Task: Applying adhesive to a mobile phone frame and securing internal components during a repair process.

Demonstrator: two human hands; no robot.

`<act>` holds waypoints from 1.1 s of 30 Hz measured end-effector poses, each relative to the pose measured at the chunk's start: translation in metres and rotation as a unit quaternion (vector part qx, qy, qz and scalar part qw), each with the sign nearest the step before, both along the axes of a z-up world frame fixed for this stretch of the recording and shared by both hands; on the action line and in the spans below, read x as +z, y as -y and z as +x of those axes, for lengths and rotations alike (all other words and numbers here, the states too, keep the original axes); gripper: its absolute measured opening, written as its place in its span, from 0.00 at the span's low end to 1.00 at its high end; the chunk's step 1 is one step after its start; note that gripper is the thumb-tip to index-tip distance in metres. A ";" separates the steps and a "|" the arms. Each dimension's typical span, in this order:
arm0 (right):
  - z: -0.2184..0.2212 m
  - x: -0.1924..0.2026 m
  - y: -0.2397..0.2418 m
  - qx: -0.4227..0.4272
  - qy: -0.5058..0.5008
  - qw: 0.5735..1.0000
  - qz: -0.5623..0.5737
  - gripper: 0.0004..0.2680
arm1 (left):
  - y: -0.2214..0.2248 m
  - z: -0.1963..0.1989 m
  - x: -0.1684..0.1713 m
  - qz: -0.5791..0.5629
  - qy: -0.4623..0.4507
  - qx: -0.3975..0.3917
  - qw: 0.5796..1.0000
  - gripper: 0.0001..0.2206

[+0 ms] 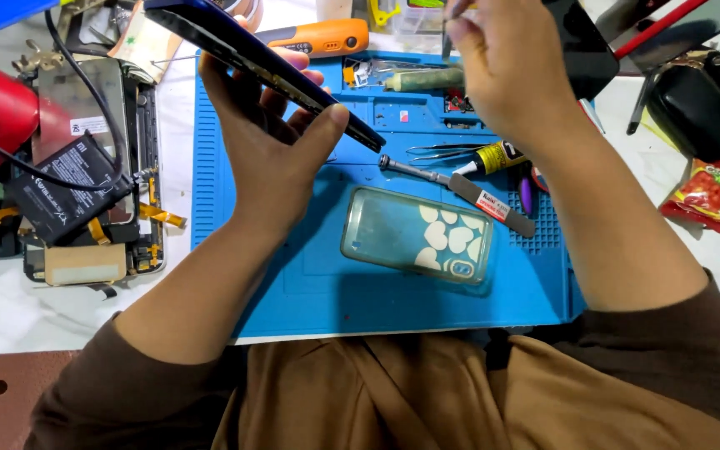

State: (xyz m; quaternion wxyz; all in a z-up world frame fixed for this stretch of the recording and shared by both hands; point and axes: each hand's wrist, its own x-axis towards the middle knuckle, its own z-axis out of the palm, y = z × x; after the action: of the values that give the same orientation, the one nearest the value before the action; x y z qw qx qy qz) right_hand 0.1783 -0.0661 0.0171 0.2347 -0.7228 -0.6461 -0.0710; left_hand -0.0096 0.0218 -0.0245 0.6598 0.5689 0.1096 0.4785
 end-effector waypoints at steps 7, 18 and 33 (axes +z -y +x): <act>-0.045 0.039 0.053 0.020 -0.207 0.978 -0.002 0.04 | -0.002 0.001 -0.001 0.004 -0.010 0.001 1.000 0.27; -0.056 -0.024 0.165 -0.194 -0.083 0.977 0.030 0.06 | 0.004 0.001 0.002 0.008 -0.034 -0.017 0.999 0.25; -0.065 -0.030 0.237 -0.241 -0.056 0.967 0.062 0.07 | -0.003 0.004 -0.025 0.070 -0.022 -0.030 0.997 0.26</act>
State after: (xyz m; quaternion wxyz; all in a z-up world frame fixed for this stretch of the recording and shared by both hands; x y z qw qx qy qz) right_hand 0.1128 -0.3026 -0.0128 0.2903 -0.8442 -0.4330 -0.1247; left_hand -0.0051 0.0252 -0.0491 0.6295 0.6273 0.0736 0.4526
